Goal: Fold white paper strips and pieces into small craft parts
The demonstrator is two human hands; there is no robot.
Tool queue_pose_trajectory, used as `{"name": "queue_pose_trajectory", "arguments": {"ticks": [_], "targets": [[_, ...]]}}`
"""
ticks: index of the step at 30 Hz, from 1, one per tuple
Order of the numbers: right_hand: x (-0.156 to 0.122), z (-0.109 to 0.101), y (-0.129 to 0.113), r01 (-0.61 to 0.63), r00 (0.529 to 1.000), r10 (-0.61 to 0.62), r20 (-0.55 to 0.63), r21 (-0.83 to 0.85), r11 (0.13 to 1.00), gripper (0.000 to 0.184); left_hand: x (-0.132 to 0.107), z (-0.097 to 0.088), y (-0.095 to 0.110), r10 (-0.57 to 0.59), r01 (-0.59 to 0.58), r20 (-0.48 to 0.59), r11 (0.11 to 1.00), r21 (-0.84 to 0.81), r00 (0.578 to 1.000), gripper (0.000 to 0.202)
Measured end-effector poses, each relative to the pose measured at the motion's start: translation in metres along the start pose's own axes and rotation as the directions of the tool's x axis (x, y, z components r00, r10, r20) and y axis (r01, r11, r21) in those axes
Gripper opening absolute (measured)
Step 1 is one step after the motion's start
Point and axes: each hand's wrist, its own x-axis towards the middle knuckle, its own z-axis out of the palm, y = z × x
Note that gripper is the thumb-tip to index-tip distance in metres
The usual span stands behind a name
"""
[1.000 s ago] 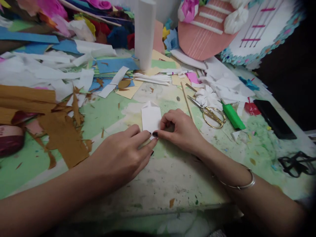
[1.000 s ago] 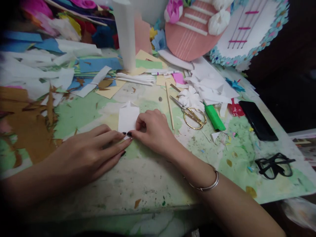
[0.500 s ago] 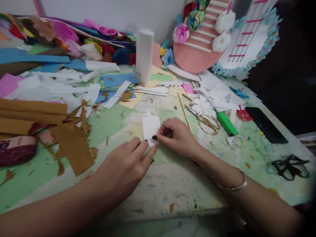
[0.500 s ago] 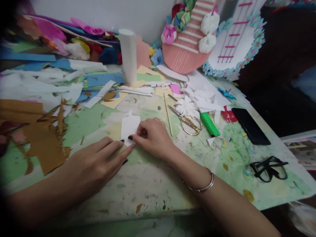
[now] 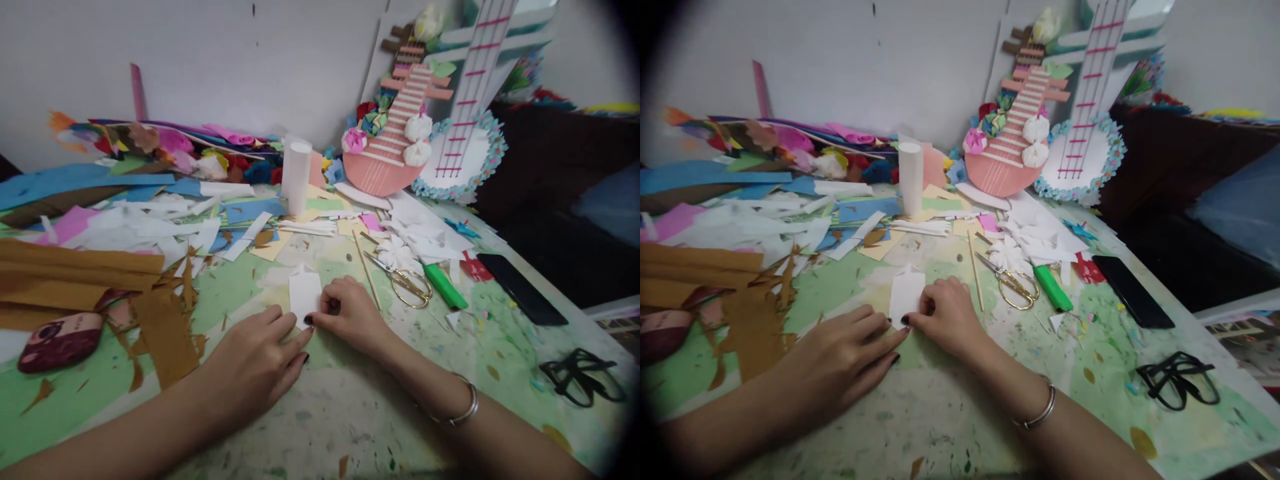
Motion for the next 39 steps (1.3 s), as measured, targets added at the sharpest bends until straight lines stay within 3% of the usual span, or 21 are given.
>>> {"name": "queue_pose_trajectory", "arguments": {"ticks": [6,12,16,20,23,26,31,39], "targets": [[0.0,0.001,0.001,0.029,1.0,-0.029,-0.006,-0.014,0.999,0.026,0.0,0.003,-0.006,-0.029,0.023,-0.046,0.994,-0.111,0.999,0.022],[-0.001,0.0,0.0,0.037,0.999,-0.037,-0.024,-0.023,0.999,0.024,0.003,0.009,-0.011,-0.05,0.044,-0.107,0.998,-0.055,0.993,0.028],[-0.001,0.001,0.001,0.046,0.998,-0.047,-0.029,-0.02,0.999,0.024,0.005,0.008,-0.029,-0.113,0.109,-0.132,0.993,-0.042,0.985,0.036],[-0.004,0.004,0.004,0.117,0.99,-0.117,-0.073,-0.014,0.993,0.018,0.009,0.014,-0.054,-0.193,0.15,-0.162,0.958,-0.245,0.968,0.028],[-0.009,0.007,0.003,0.352,0.927,-0.355,-0.123,-0.045,0.935,0.01,0.012,0.022,-0.066,-0.237,0.188,-0.18,0.95,-0.251,0.955,0.022],[-0.015,0.008,0.001,0.534,0.836,-0.544,-0.069,-0.118,0.837,0.006,0.014,0.027,-0.072,-0.224,0.184,-0.183,0.96,-0.211,0.957,0.025],[-0.019,0.01,0.001,0.563,0.811,-0.585,0.001,-0.271,0.781,0.014,0.015,0.029,-0.077,-0.139,0.107,-0.157,0.974,-0.198,0.978,0.032],[-0.02,0.019,0.002,0.562,0.716,-0.696,-0.057,-0.545,0.623,0.021,0.021,0.03,-0.079,-0.099,0.069,-0.154,0.979,-0.19,0.983,0.027]]}}
